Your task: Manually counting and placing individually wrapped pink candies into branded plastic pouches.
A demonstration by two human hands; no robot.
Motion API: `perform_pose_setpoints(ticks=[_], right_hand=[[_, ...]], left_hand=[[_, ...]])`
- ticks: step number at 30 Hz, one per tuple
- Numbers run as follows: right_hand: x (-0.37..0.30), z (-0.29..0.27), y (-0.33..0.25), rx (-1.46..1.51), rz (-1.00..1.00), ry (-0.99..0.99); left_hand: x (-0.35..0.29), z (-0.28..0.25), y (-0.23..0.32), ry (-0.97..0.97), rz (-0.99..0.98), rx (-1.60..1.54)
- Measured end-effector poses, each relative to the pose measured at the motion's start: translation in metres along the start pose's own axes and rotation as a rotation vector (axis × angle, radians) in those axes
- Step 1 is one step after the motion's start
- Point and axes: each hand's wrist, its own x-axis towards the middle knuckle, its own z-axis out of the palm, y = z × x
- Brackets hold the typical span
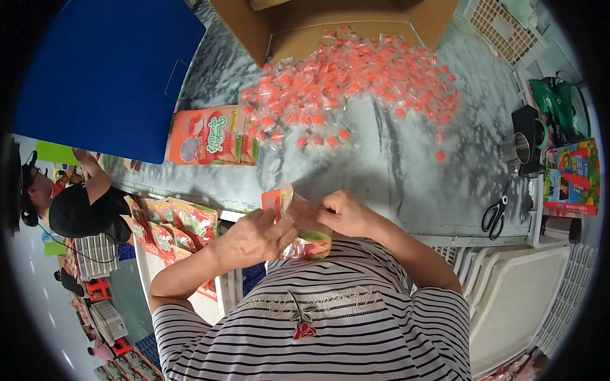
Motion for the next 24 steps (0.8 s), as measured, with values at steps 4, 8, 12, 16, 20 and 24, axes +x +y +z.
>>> perform_pose_setpoints(ticks=[4,8,12,16,20,24], right_hand=[[0.005,-0.003,-0.032,-0.096,0.038,-0.09],[0.018,0.006,-0.022,-0.247,0.024,-0.133],[0.036,-0.006,0.002,0.059,0.179,-0.01],[0.036,-0.005,0.005,-0.061,0.046,-0.086],[0.049,-0.019,0.013,-0.29,-0.189,0.244],[0.093,-0.041,0.02,-0.664,-0.353,0.464]], left_hand=[[0.008,0.003,0.013,-0.008,-0.051,0.02],[0.016,0.003,0.015,-0.1,-0.086,-0.183],[0.018,-0.006,0.018,-0.154,-0.154,-0.477],[0.017,-0.003,0.017,0.013,-0.178,-0.526],[0.004,0.01,0.018,0.026,-0.413,-0.563],[0.006,0.006,0.025,0.116,-0.641,-0.6]])
